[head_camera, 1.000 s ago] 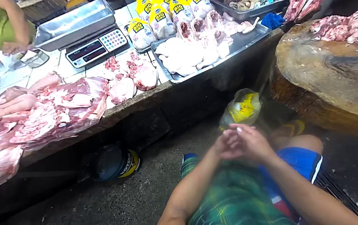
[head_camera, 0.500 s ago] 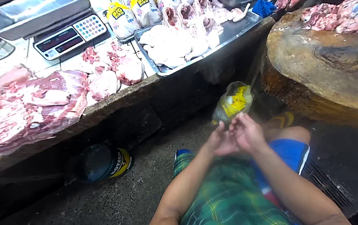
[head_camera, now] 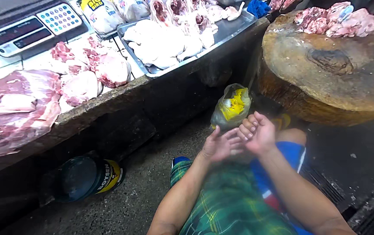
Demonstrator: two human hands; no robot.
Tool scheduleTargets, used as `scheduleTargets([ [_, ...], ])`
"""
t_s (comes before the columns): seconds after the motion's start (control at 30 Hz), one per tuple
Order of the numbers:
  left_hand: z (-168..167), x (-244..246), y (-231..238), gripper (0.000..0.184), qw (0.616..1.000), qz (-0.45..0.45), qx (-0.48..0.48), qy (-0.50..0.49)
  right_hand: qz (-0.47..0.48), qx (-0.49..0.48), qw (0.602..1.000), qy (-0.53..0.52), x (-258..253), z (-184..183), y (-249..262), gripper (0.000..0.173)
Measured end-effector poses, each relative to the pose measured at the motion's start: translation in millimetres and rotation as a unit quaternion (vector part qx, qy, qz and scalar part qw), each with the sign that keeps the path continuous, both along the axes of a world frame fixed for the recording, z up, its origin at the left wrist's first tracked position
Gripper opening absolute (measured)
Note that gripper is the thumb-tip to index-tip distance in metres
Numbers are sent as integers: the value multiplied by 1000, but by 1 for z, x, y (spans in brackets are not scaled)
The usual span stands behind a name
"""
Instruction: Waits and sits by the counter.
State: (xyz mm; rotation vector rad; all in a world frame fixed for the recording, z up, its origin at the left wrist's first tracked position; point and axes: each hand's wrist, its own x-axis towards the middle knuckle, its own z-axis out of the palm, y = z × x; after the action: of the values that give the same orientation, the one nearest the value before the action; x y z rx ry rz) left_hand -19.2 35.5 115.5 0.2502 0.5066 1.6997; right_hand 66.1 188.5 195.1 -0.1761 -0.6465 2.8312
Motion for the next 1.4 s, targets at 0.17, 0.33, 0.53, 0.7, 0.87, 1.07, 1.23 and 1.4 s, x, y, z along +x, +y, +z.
scheduleTargets([
  [0.17, 3, -3, -2, 93, 999, 41, -20, 15, -26, 20, 999, -38, 1, 0, 1, 53],
  [0.33, 41, 6, 9, 39, 944, 238, -150, 175, -96, 106, 989, -44, 6, 4, -3, 29],
  [0.53, 97, 32, 17, 32, 910, 304, -143, 242, -173, 182, 967, -44, 10, 28, -19, 62],
  [0.7, 111, 46, 24, 33, 917, 313, -123, 215, -187, 204, 961, -6, 11, 35, -24, 72],
  [0.87, 120, 57, 29, 36, 932, 314, -121, 133, -203, 259, 944, 6, 14, 33, -26, 73],
  [1.07, 123, 60, 32, 35, 941, 308, -122, 63, -246, 283, 926, 32, 14, 26, -30, 75],
  [1.23, 128, 60, 30, 33, 950, 287, -120, 9, -282, 342, 895, 50, 13, 21, -33, 73],
  [1.4, 135, 60, 29, 30, 953, 279, -102, -58, -342, 415, 841, 60, 14, 17, -40, 69],
])
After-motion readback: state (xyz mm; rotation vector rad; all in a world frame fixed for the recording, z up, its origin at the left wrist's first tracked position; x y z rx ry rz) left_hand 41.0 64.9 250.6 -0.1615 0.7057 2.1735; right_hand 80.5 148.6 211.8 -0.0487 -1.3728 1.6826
